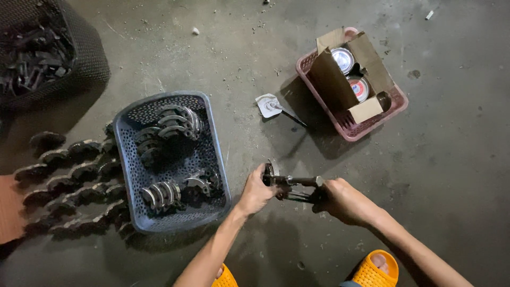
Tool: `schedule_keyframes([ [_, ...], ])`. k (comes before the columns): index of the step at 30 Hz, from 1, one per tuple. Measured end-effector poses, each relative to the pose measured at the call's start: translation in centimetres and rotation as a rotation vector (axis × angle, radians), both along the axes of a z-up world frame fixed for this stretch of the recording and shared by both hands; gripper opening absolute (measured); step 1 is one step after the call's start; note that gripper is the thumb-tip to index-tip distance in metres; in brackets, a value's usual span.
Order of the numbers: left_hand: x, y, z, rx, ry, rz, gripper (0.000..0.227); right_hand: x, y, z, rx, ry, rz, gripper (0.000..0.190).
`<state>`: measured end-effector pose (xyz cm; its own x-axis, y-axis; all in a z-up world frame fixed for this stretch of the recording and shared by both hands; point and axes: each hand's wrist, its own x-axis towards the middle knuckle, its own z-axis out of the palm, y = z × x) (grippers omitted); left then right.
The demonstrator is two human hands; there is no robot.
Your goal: The person scoops a white substance from a small container using a metal tool and applies it to curved metal pieces. They then pick up a metal rod from a basket and use a hammer to tap it, before returning to apply more of the substance to the metal pieces.
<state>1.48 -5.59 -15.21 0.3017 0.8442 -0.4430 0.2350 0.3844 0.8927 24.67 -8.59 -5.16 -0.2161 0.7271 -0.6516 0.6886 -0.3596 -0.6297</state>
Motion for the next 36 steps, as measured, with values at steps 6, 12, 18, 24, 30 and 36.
schedule_keyframes([
  [6, 0.0, 0.7, 3.1, -0.046, 0.036, 0.014, 0.054, 1.6, 0.6, -0.1, -0.019, 0.075, -0.056, 0.025],
  [12, -1.0, 0.5, 2.6, -0.106, -0.074, 0.023, 0.056, 2.7, 0.9, 0.6, -0.142, 0.439, -0.195, 0.056],
  [18, -1.0, 0.8, 1.6, -0.09, -0.089, 0.045, 0.053, 1.9, 1.6, 3.6, -0.039, 0.273, 0.02, 0.026],
  [24, -0.5, 0.8, 3.0, -0.096, -0.125, 0.048, 0.055, 1.3, 1.4, 1.0, -0.223, 0.291, 0.198, 0.036],
  [30, -0.9, 1.4, 5.2, -0.021, -0.085, 0.029, 0.049, -0.3, -0.3, -1.2, 0.021, 0.306, 0.005, 0.033],
  [36, -4.3, 2.5, 2.1, 0.201, 0.072, -0.177, 0.06, 5.4, -1.4, 0.4, -0.079, 0.484, -0.468, 0.051],
])
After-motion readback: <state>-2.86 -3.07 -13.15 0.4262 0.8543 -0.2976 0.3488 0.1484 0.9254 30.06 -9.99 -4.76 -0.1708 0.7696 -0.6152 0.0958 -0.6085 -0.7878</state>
